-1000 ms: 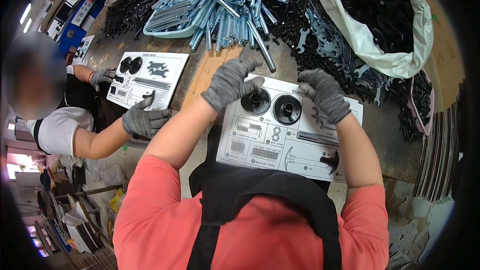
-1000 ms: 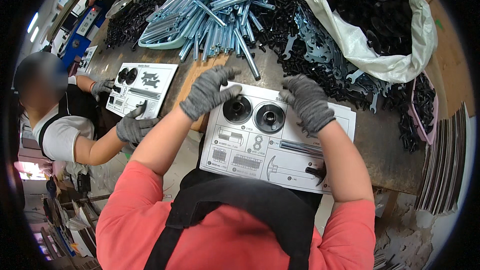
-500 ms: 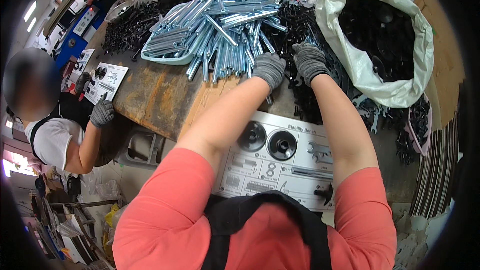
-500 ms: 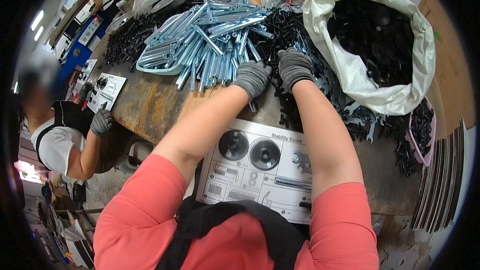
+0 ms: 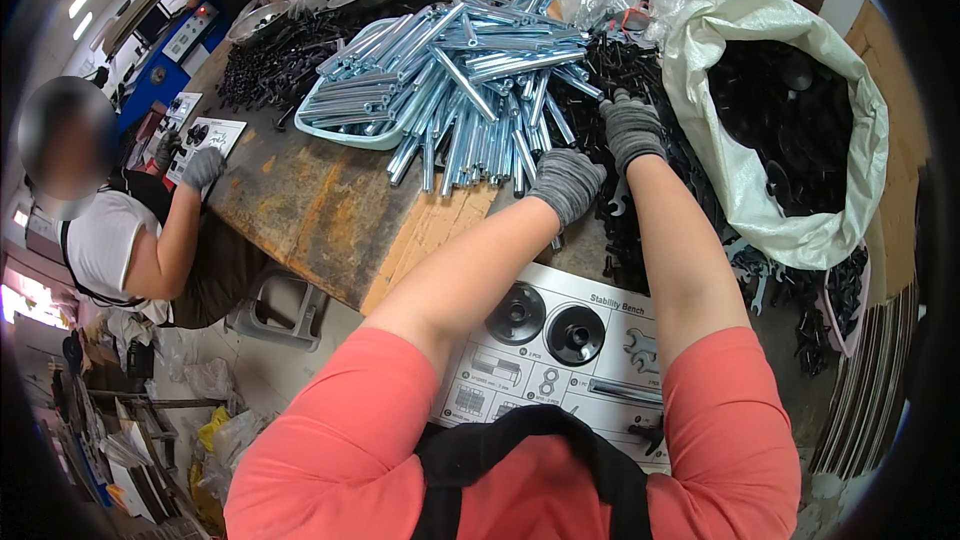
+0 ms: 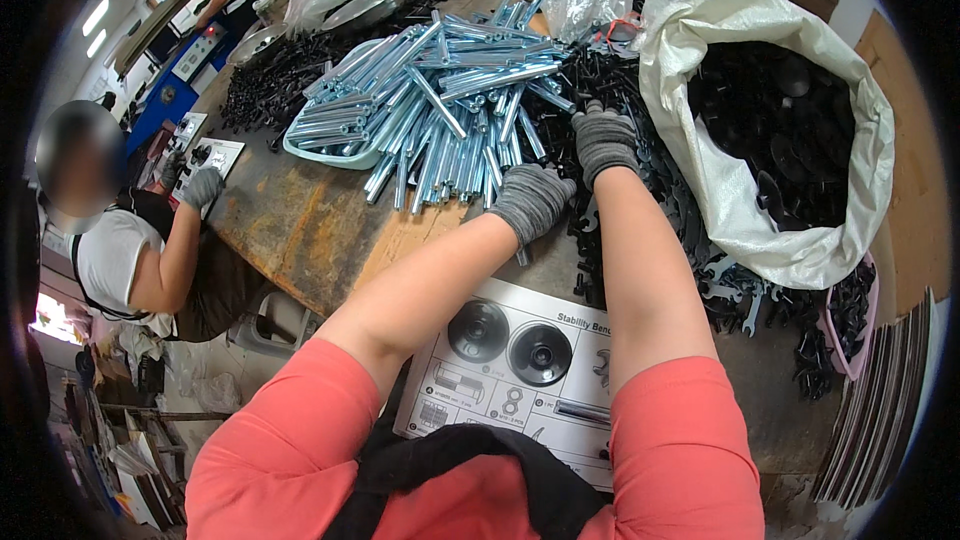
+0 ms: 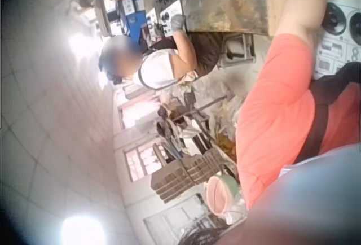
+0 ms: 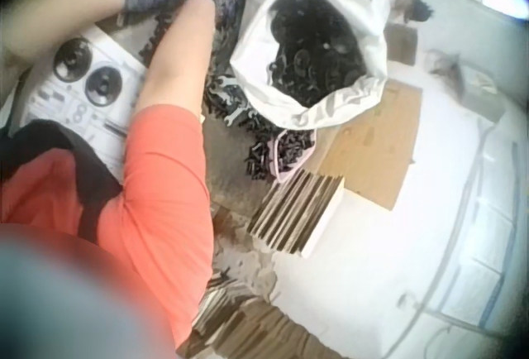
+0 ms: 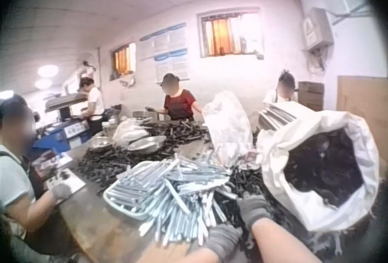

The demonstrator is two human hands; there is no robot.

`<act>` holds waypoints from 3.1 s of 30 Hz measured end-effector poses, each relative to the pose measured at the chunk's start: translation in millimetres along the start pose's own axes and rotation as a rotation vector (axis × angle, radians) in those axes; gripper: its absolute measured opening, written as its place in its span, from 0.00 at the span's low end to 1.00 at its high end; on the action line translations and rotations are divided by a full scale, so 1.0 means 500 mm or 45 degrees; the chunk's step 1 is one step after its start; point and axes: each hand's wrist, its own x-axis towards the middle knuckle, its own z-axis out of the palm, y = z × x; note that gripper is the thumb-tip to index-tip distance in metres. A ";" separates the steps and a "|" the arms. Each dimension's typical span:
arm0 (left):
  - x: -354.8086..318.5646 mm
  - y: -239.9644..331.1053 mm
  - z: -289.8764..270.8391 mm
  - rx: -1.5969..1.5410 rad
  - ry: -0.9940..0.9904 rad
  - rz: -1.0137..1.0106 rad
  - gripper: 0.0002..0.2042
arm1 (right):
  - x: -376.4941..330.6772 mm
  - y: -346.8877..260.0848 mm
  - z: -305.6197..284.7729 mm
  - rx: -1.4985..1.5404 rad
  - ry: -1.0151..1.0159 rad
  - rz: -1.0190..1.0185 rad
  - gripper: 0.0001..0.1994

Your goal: The person repeatedly picks metal hardware pieces from a workbench and places them into designated slots on a printed cardboard template. The person handles bolts, nuts, washers, and wrenches one at a time, arranging them on the template and then resetting the template to repeat the process.

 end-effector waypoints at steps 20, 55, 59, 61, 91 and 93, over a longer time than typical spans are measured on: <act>-0.475 -0.087 -0.049 -0.841 -0.022 0.130 0.16 | -0.562 0.003 0.009 0.967 -0.127 -0.750 0.13; -0.467 0.052 -0.062 0.080 -0.444 0.397 0.07 | -0.662 -0.142 0.006 0.142 -0.229 -0.776 0.10; -0.482 -0.028 -0.051 -0.409 -0.260 0.333 0.08 | -0.628 -0.090 0.044 0.685 -0.320 -0.679 0.14; -0.505 -0.034 -0.020 -0.608 -0.112 0.277 0.12 | -0.637 -0.093 0.046 0.627 -0.095 -0.769 0.14; -0.490 -0.043 -0.020 -1.121 0.007 0.078 0.22 | -0.587 -0.019 0.039 0.716 0.141 -0.451 0.18; -0.474 -0.046 -0.026 -1.086 0.121 0.110 0.20 | -0.577 -0.007 0.055 0.685 0.118 -0.493 0.19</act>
